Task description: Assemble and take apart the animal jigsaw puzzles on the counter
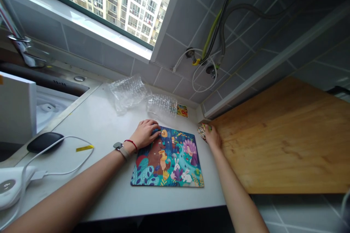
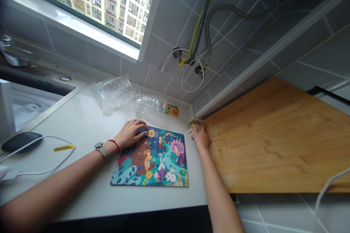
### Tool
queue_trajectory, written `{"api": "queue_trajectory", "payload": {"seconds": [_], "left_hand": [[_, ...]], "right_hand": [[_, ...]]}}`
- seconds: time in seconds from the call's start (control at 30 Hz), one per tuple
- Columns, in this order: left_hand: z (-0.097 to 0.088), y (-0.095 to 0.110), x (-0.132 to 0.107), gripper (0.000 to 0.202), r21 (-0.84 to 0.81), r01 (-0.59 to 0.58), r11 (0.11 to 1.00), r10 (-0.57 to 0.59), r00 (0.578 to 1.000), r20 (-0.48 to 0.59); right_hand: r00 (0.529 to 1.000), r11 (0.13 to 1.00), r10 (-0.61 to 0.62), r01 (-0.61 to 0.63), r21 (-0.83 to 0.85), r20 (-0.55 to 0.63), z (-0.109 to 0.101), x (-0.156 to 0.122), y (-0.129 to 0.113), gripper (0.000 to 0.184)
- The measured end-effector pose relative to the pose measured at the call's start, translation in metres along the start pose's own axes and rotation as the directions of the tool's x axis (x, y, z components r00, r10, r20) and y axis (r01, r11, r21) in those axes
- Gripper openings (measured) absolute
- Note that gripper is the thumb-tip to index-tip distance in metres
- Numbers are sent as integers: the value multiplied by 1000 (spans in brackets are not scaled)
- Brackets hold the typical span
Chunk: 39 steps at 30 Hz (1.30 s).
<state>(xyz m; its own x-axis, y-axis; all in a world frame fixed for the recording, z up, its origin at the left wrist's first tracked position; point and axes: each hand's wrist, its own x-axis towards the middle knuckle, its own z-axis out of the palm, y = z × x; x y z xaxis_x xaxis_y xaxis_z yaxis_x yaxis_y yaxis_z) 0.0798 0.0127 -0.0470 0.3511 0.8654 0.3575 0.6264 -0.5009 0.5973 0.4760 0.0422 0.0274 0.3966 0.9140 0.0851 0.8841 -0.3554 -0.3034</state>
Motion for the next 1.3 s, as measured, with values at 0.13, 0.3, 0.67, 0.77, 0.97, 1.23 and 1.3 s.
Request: {"api": "queue_trajectory", "payload": {"seconds": [0.13, 0.3, 0.67, 0.77, 0.97, 1.23, 1.3], "left_hand": [[1, 0, 1, 27, -23, 4, 1000, -4, 1000, -22], [3, -2, 1, 29, -34, 15, 999, -16, 1000, -27], [0, 1, 2, 31, -36, 33, 999, -33, 999, -21], [0, 0, 2, 31, -45, 37, 998, -38, 999, -25], [0, 0, 4, 34, -32, 64, 997, -64, 998, -10], [1, -3, 6, 31, -75, 53, 996, -57, 997, -58], [2, -3, 6, 27, -84, 48, 995, -54, 996, -71]], "right_hand": [[996, 990, 2, -14, -140, -85, -12, -11, -8, 70], [942, 907, -308, 249, -340, -131, -10, -23, -13, 68], [721, 489, -677, 591, -641, 148, 16, 2, 6, 34], [719, 480, -676, 596, -643, 161, 15, 13, 8, 32], [727, 509, -671, 595, -623, 146, 16, 21, 10, 34], [747, 679, -662, 632, -374, 60, 12, -8, -11, 45], [724, 681, -679, 684, -263, 125, 15, -22, -18, 41]]}}
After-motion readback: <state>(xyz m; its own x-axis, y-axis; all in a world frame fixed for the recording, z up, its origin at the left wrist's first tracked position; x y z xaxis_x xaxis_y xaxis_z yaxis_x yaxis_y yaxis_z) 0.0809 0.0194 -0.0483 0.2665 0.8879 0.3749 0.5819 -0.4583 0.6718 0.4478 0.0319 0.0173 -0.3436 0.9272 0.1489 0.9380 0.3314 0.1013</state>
